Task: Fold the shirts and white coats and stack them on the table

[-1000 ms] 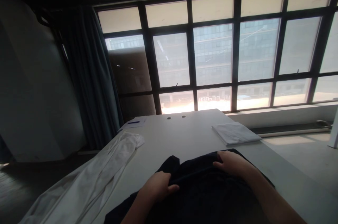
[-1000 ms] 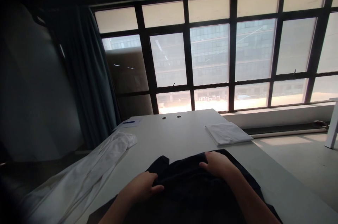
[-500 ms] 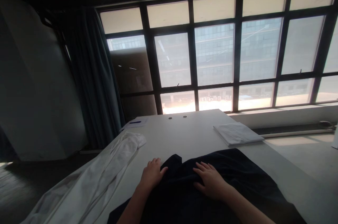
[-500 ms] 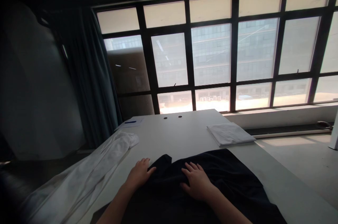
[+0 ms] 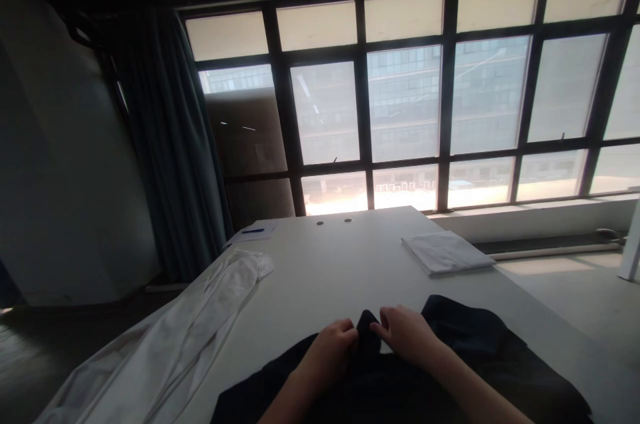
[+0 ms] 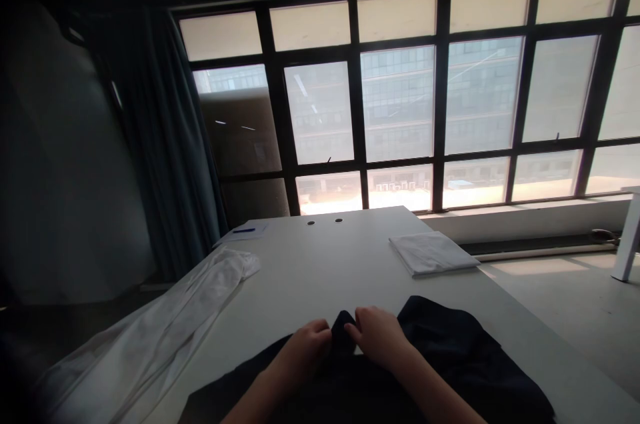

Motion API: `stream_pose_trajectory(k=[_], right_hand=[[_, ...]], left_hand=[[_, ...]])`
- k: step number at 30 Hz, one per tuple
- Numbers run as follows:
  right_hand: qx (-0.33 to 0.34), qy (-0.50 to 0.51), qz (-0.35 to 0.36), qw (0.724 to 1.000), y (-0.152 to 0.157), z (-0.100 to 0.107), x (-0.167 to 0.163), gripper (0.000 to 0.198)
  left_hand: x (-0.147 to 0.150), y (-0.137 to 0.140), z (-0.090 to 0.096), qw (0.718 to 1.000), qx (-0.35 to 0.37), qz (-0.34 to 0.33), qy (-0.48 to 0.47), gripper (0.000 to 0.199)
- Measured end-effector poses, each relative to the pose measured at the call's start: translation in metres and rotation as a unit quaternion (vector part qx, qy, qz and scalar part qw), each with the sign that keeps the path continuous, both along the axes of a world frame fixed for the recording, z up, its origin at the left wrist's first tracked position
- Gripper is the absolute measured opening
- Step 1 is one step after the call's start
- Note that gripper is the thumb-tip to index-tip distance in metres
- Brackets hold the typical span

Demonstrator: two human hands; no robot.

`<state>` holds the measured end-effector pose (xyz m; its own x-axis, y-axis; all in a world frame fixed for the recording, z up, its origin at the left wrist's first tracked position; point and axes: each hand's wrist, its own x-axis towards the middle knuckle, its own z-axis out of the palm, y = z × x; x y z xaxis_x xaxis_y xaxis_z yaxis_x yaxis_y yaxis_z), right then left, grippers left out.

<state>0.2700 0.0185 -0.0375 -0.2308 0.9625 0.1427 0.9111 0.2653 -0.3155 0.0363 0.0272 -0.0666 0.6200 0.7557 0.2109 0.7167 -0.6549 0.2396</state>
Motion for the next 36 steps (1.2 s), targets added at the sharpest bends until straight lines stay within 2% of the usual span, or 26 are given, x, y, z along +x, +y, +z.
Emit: stream_pose_trajectory(k=[2,4,7,11,14,18,21,25,28,32,36], right_hand=[[0.034,0.046,-0.037,0.998,0.007,-0.016,-0.008,0.027],[0.04,0.073,-0.046,0.995,0.012,-0.032,-0.016,0.027],[0.063,0.096,-0.018,0.993,0.015,-0.049,-0.021,0.022],[0.097,0.14,0.069,0.983,0.018,-0.06,-0.018,0.017],[0.097,0.159,0.096,0.978,0.021,-0.066,-0.014,0.026],[0.113,0.228,0.109,0.961,0.023,-0.069,-0.014,0.038],[0.161,0.282,0.143,0.935,0.02,-0.064,-0.014,0.042],[0.212,0.313,0.155,0.913,0.017,-0.058,-0.014,0.043],[0.23,0.321,0.123,0.911,0.02,-0.06,-0.014,0.044],[0.23,0.32,0.077,0.916,0.027,-0.064,-0.013,0.043],[0.221,0.317,0.053,0.921,0.03,-0.067,-0.013,0.044]], left_hand=[[0.009,-0.003,-0.004,0.998,0.049,-0.05,0.002,0.02],[0.011,-0.003,-0.007,0.996,0.078,-0.051,0.004,0.02],[0.005,-0.001,-0.006,0.996,0.09,0.003,-0.022,0.022],[-0.001,-0.001,-0.002,0.99,0.062,0.091,-0.084,0.037],[-0.002,-0.002,0.0,0.982,0.047,0.142,-0.118,0.037],[-0.004,0.0,0.0,0.978,-0.002,0.165,-0.128,0.027],[-0.005,0.005,-0.004,0.976,-0.041,0.169,-0.13,0.037],[-0.006,0.009,-0.01,0.979,-0.044,0.152,-0.131,0.03],[-0.007,0.012,-0.013,0.975,-0.018,0.14,-0.169,0.027],[-0.009,0.014,-0.013,0.952,0.013,0.148,-0.266,0.027],[-0.012,0.016,-0.011,0.934,0.018,0.166,-0.317,0.024]])
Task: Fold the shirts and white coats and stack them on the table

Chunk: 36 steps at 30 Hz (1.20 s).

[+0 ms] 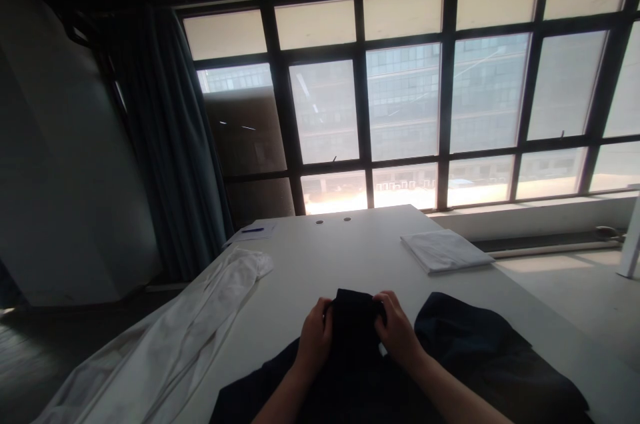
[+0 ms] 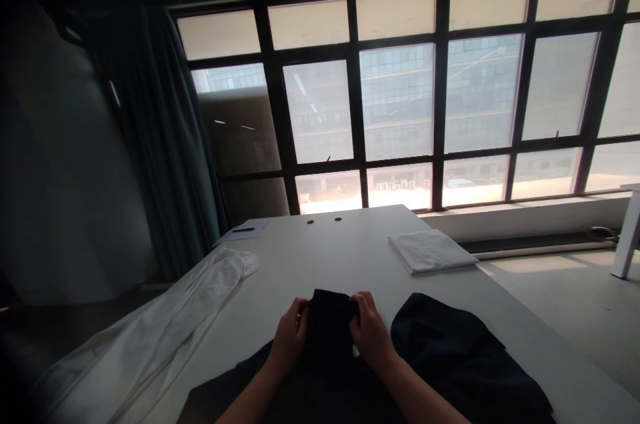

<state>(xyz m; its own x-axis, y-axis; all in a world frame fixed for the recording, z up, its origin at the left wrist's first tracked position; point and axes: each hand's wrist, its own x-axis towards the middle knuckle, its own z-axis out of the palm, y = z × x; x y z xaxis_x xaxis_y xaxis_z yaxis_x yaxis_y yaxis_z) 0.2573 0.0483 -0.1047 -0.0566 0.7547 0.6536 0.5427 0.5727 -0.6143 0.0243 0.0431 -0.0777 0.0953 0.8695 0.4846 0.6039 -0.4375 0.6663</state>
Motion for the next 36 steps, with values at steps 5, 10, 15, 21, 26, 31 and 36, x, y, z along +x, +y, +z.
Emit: stream_pose_trajectory(k=[5,10,15,21,26,31,36], right_hand=[[-0.03,-0.001,-0.014,0.999,0.0,-0.003,-0.001,0.04],[-0.042,-0.011,-0.015,0.999,0.002,-0.009,-0.002,0.042],[-0.033,-0.016,-0.04,0.999,0.003,-0.006,0.0,0.026],[-0.018,-0.011,0.048,0.999,-0.006,0.008,-0.001,0.023],[-0.025,-0.013,0.076,0.997,-0.012,0.013,-0.002,0.023],[-0.012,-0.009,0.072,0.997,-0.012,0.014,-0.002,0.024],[0.011,-0.011,0.059,0.998,-0.014,0.014,-0.002,0.022]], left_hand=[[0.0,-0.001,0.002,0.997,-0.003,0.031,-0.068,0.026],[0.0,0.0,0.002,0.993,-0.021,0.038,-0.11,0.029],[-0.002,0.003,-0.001,0.991,-0.024,0.056,-0.123,0.029],[-0.003,-0.001,0.006,0.988,-0.032,0.065,-0.134,0.033],[-0.001,-0.005,0.01,0.993,-0.047,0.055,-0.095,0.05],[0.0,0.001,0.001,0.997,-0.058,0.043,-0.012,0.056],[-0.002,0.005,-0.007,0.995,-0.087,0.034,0.03,0.062]])
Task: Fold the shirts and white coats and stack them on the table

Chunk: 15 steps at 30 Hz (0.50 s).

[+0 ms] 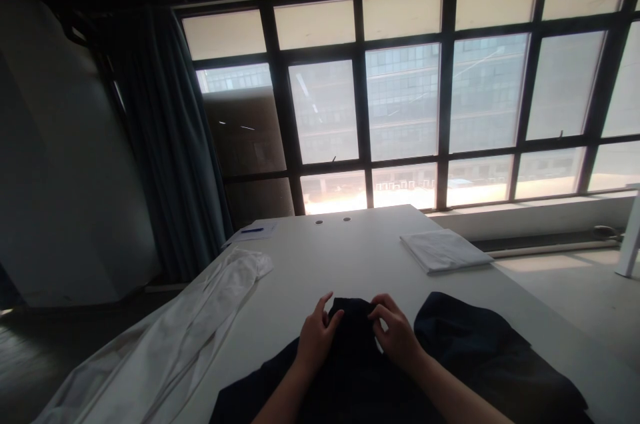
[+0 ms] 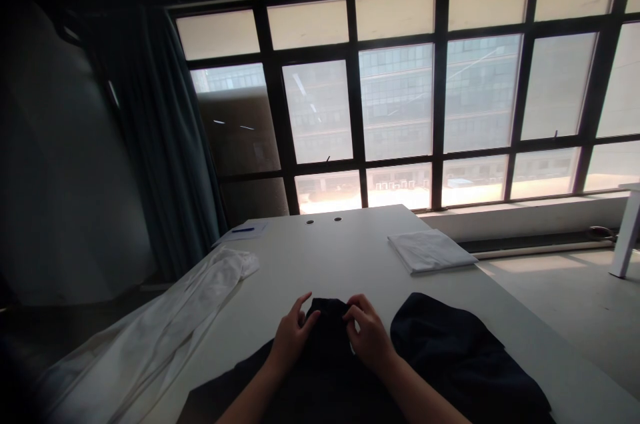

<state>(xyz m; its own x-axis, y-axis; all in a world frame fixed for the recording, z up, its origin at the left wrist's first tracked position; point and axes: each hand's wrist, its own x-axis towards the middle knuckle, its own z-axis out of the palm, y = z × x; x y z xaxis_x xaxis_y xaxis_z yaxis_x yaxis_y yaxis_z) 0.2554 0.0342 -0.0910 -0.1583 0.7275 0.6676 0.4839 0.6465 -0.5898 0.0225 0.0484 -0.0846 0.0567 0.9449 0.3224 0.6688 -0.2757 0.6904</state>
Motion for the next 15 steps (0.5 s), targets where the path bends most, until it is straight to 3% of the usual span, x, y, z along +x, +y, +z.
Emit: stream_pose_trajectory(k=[6,9,15], right_hand=[[0.009,0.003,-0.006,1.0,-0.0005,-0.0019,-0.0001,0.021],[0.013,0.003,0.0,1.0,-0.0004,-0.0027,0.0001,0.022],[0.018,-0.011,0.038,0.999,-0.0043,-0.0008,-0.0002,0.023]], left_hand=[[0.0005,-0.0025,0.0001,0.995,0.065,-0.053,0.059,0.046],[0.0008,-0.003,-0.0017,0.994,0.054,-0.059,0.072,0.039],[0.0023,-0.0056,-0.0003,0.99,0.047,-0.103,0.08,0.045]])
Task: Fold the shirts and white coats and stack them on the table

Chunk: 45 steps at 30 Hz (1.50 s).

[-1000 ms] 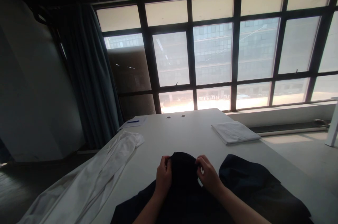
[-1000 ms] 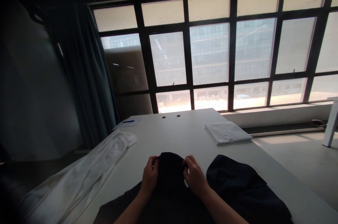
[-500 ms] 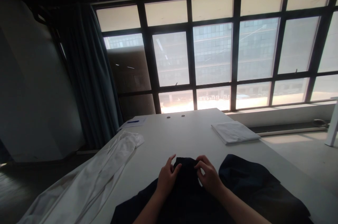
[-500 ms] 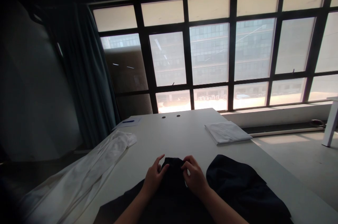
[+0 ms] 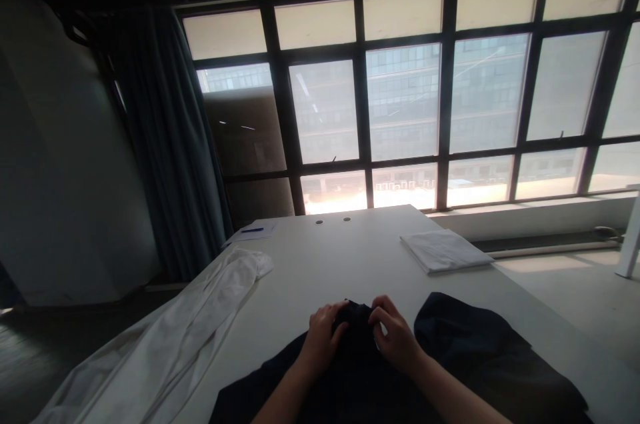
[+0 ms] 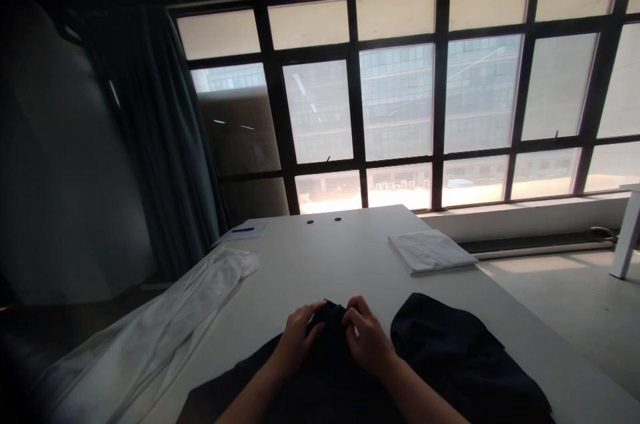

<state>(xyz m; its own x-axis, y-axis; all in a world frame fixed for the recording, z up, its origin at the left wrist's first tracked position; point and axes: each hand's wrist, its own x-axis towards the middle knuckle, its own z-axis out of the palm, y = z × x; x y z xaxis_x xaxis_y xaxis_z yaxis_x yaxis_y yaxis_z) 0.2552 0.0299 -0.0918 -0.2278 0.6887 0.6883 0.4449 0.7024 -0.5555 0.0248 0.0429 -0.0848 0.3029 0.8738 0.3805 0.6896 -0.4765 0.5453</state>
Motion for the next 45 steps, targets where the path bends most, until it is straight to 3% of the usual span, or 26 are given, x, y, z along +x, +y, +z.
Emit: stream_pose_trajectory(k=[7,14,18,26,33,40,45], right_hand=[[-0.016,-0.026,0.005,1.0,-0.006,0.005,-0.001,0.024],[0.0,-0.003,-0.018,1.0,0.0,0.003,-0.001,0.024],[0.004,0.001,-0.018,1.0,0.004,-0.001,0.0,0.024],[-0.055,-0.02,0.002,0.998,0.005,-0.005,0.002,0.021],[-0.08,0.039,0.003,0.996,0.009,-0.005,0.002,0.02],[-0.12,0.087,0.009,0.989,0.012,-0.004,0.003,0.023],[-0.128,0.106,0.003,0.986,0.012,-0.002,0.002,0.021]], left_hand=[[0.002,-0.003,0.006,1.0,0.007,0.006,-0.006,0.024],[0.0,-0.001,0.007,0.997,0.016,0.005,-0.069,0.037],[0.0,0.0,0.009,0.996,0.012,0.0,-0.093,0.026],[0.002,-0.002,0.006,0.997,-0.022,-0.022,-0.076,0.01],[0.0,-0.002,0.008,0.99,-0.035,-0.014,-0.136,0.018],[-0.002,0.003,0.005,0.986,-0.034,-0.033,-0.157,0.013],[-0.002,0.003,0.005,0.982,-0.052,0.0,-0.179,0.016]])
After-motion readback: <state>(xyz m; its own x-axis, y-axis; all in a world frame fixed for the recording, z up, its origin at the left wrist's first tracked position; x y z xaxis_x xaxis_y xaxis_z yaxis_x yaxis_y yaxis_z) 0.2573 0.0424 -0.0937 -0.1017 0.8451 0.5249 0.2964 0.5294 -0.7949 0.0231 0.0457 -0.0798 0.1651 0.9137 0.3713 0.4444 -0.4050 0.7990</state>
